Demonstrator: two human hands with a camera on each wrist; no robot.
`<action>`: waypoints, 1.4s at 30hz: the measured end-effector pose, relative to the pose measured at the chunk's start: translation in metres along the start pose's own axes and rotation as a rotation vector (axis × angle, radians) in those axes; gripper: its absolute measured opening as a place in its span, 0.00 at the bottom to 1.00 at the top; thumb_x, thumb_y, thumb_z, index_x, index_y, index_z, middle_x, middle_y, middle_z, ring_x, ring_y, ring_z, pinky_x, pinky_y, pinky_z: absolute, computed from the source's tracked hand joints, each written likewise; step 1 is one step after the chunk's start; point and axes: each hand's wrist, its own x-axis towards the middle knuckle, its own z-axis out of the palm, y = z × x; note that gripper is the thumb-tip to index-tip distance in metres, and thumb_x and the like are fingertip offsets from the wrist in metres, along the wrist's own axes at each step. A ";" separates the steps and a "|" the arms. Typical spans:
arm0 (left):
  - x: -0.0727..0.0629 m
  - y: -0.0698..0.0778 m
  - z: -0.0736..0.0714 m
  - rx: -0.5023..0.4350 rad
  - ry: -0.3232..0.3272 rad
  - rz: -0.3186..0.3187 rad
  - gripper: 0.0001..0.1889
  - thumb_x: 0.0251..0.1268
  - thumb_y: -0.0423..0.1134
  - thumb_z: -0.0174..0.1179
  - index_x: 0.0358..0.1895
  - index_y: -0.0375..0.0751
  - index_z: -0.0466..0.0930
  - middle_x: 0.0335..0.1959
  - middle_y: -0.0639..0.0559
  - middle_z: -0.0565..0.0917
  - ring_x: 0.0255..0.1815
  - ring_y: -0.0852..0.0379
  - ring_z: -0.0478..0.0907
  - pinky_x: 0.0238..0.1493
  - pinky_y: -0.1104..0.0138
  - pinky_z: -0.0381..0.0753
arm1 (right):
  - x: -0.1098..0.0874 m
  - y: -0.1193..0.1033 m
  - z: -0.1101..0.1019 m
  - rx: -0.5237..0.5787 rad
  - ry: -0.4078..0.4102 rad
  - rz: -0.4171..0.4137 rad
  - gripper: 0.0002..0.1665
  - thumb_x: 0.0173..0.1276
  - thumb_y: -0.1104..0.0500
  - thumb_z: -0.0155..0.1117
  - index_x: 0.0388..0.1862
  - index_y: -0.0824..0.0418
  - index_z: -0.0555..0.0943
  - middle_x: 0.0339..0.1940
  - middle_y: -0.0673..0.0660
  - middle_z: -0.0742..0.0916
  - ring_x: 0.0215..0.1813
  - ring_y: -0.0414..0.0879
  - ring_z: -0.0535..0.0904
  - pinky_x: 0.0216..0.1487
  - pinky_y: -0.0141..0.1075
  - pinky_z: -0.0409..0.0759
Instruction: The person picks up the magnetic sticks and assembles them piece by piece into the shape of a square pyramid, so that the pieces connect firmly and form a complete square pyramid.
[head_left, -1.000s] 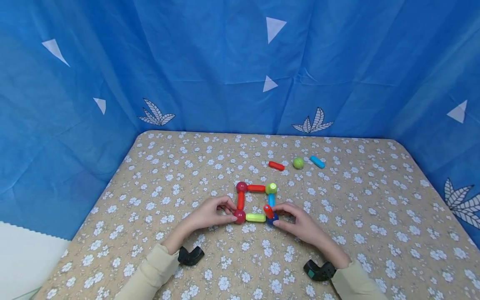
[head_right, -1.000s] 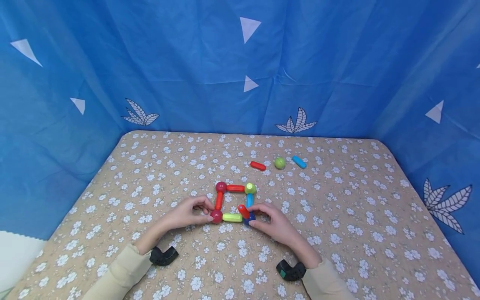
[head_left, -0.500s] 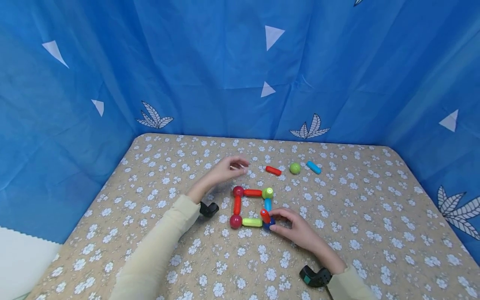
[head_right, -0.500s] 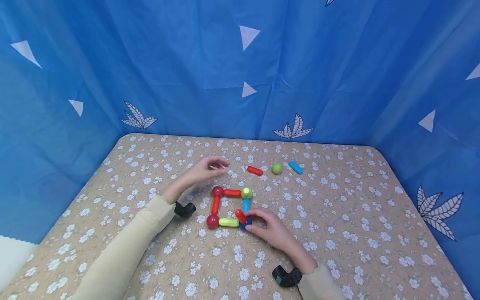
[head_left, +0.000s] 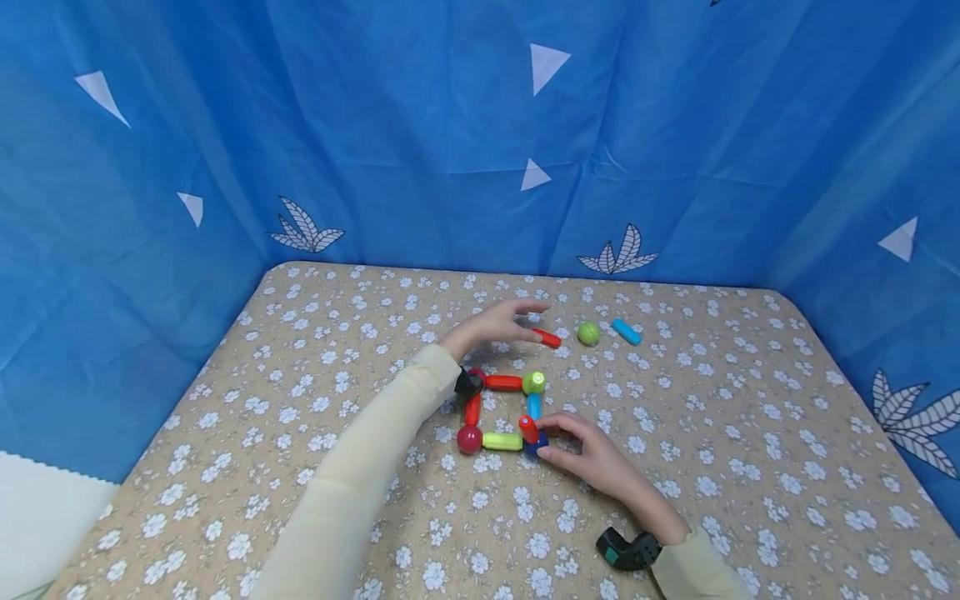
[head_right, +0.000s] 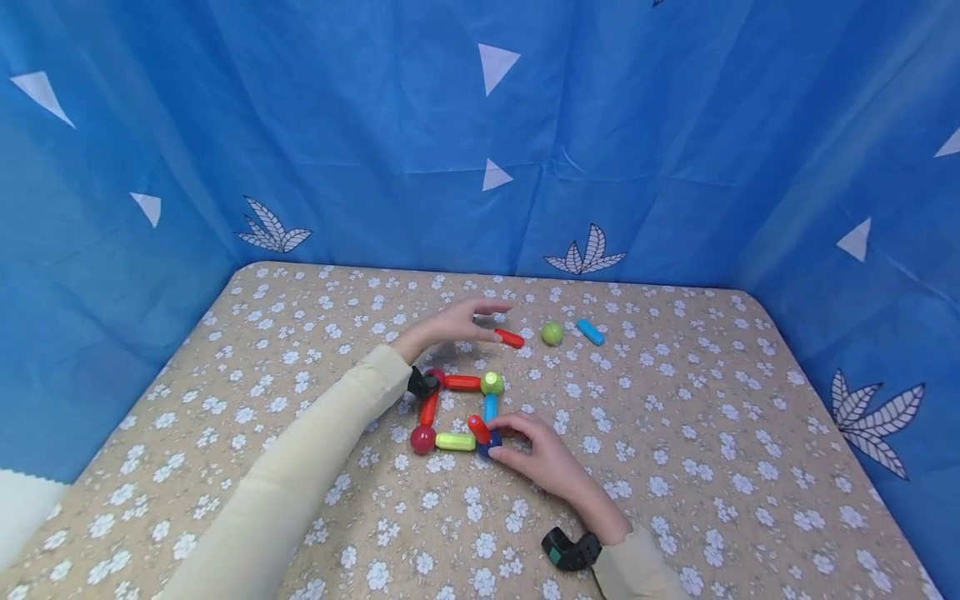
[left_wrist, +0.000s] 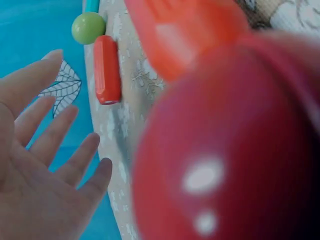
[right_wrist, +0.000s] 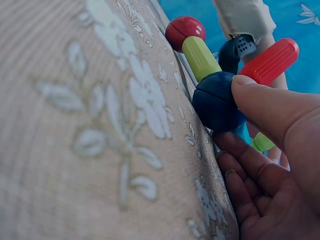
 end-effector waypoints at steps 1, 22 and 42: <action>0.002 0.001 0.001 0.009 -0.012 0.008 0.29 0.61 0.35 0.63 0.66 0.41 0.67 0.64 0.48 0.69 0.65 0.49 0.63 0.61 0.60 0.64 | 0.000 0.000 0.000 -0.002 0.000 0.003 0.19 0.62 0.63 0.66 0.52 0.62 0.78 0.50 0.57 0.80 0.53 0.54 0.75 0.53 0.51 0.72; 0.005 0.002 0.018 0.198 0.089 -0.072 0.12 0.62 0.38 0.62 0.48 0.42 0.82 0.41 0.53 0.80 0.39 0.59 0.74 0.40 0.70 0.73 | -0.005 -0.031 -0.007 0.004 -0.019 -0.016 0.18 0.62 0.65 0.65 0.52 0.64 0.78 0.49 0.57 0.81 0.52 0.53 0.75 0.53 0.49 0.72; -0.107 -0.005 0.007 -0.345 0.254 -0.030 0.20 0.63 0.34 0.61 0.58 0.33 0.73 0.44 0.45 0.80 0.45 0.50 0.76 0.46 0.62 0.76 | -0.005 -0.028 -0.008 0.016 -0.021 -0.023 0.18 0.62 0.66 0.65 0.52 0.65 0.78 0.48 0.57 0.81 0.51 0.54 0.76 0.52 0.51 0.73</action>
